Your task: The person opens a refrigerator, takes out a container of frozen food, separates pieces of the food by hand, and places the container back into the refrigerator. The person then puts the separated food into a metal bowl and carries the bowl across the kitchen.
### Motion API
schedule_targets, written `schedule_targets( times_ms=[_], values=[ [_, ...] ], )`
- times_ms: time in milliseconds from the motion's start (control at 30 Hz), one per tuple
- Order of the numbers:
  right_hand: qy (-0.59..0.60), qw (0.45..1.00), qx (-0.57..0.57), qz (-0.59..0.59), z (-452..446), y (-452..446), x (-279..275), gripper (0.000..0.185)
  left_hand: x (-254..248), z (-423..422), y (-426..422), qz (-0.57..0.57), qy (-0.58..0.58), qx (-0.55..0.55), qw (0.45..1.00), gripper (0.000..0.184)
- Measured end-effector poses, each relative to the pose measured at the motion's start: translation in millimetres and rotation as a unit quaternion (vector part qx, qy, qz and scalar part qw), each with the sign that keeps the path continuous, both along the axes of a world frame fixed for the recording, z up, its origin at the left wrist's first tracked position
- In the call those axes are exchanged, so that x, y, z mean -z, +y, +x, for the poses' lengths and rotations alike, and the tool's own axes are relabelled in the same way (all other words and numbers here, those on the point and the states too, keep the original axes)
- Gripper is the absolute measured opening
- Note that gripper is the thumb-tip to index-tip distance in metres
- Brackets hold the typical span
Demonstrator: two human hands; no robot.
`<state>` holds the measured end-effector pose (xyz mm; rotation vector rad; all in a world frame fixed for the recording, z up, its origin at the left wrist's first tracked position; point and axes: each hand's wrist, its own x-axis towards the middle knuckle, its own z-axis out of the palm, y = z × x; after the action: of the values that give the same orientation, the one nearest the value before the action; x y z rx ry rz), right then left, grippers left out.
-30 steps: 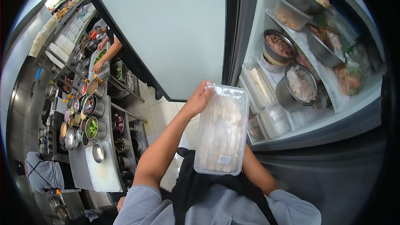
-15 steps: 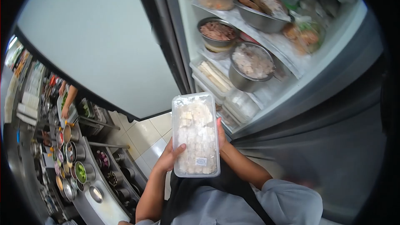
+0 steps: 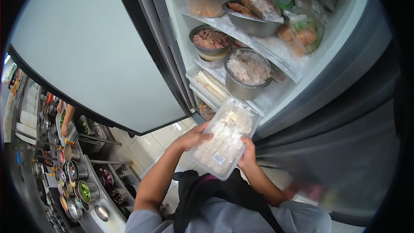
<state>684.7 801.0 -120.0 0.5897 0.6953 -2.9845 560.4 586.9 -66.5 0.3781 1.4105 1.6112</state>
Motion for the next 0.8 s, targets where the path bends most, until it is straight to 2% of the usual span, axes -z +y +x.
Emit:
schedule_targets(
  times_ms=[100,167,233,267,300,333,367,400,500,567,600,633,700,733,767,800],
  values=[
    [-0.039,0.999,0.022,0.009,-19.2,12.0,-4.8,0.068,16.9,-35.3,25.1,-0.005,0.010,-0.009,1.000,0.062],
    [-0.029,0.999,-0.012,0.021,-12.2,7.0,-23.2,0.069,30.3,-64.1,46.4,-0.045,0.057,-0.025,0.997,0.053],
    [-0.150,0.979,-0.140,-0.003,1.5,-8.0,-37.5,0.067,27.1,-79.0,70.7,-0.167,0.131,-0.067,0.975,0.040],
    [-0.130,0.977,-0.136,-0.101,7.4,1.1,-28.5,0.064,37.7,-89.9,80.1,-0.289,0.372,-0.022,0.882,0.046],
    [-0.112,0.956,-0.183,-0.198,-14.5,3.6,-17.1,0.062,54.6,-86.5,87.0,-0.371,0.506,-0.111,0.771,0.058],
    [-0.114,0.974,-0.103,-0.166,-22.6,8.8,-4.7,0.060,46.4,-74.3,77.5,-0.308,0.503,-0.165,0.791,0.062],
    [-0.113,0.984,-0.016,-0.133,-33.0,14.4,7.3,0.059,34.1,-69.8,69.6,-0.300,0.481,-0.151,0.810,0.061],
    [-0.113,0.982,0.009,-0.154,-40.2,24.3,17.5,0.060,30.0,-64.4,57.7,-0.306,0.420,-0.183,0.835,0.058],
    [-0.107,0.949,0.121,-0.270,-68.7,43.9,15.6,0.063,20.1,-62.8,-14.9,-0.270,0.407,-0.252,0.835,0.050],
    [-0.057,0.959,0.124,-0.247,-84.6,61.4,30.2,0.065,23.5,-76.0,-78.8,-0.259,0.338,-0.376,0.823,0.042],
    [-0.085,0.940,0.157,-0.291,-97.9,70.1,41.8,0.066,23.9,-85.0,-118.0,-0.252,0.352,-0.456,0.778,0.038],
    [-0.115,0.917,0.187,-0.334,-108.6,76.1,52.6,0.067,11.2,-91.5,-153.8,-0.190,0.358,-0.583,0.704,0.034],
    [-0.073,0.931,0.178,-0.311,-119.8,83.5,67.4,0.069,-40.8,-104.5,-239.1,-0.165,0.409,-0.733,0.518,0.027],
    [-0.100,0.910,0.208,-0.344,-126.2,87.1,68.4,0.069,-56.6,-117.3,-290.8,-0.144,0.454,-0.770,0.424,0.025],
    [-0.035,0.957,0.180,-0.224,-131.8,101.0,101.3,0.069,-79.8,-125.8,-330.6,-0.073,0.425,-0.821,0.374,0.027],
    [-0.013,0.972,0.174,-0.158,-135.1,97.9,100.1,0.062,-96.6,-142.0,-372.4,-0.080,0.428,-0.845,0.310,0.030]
  ],
)
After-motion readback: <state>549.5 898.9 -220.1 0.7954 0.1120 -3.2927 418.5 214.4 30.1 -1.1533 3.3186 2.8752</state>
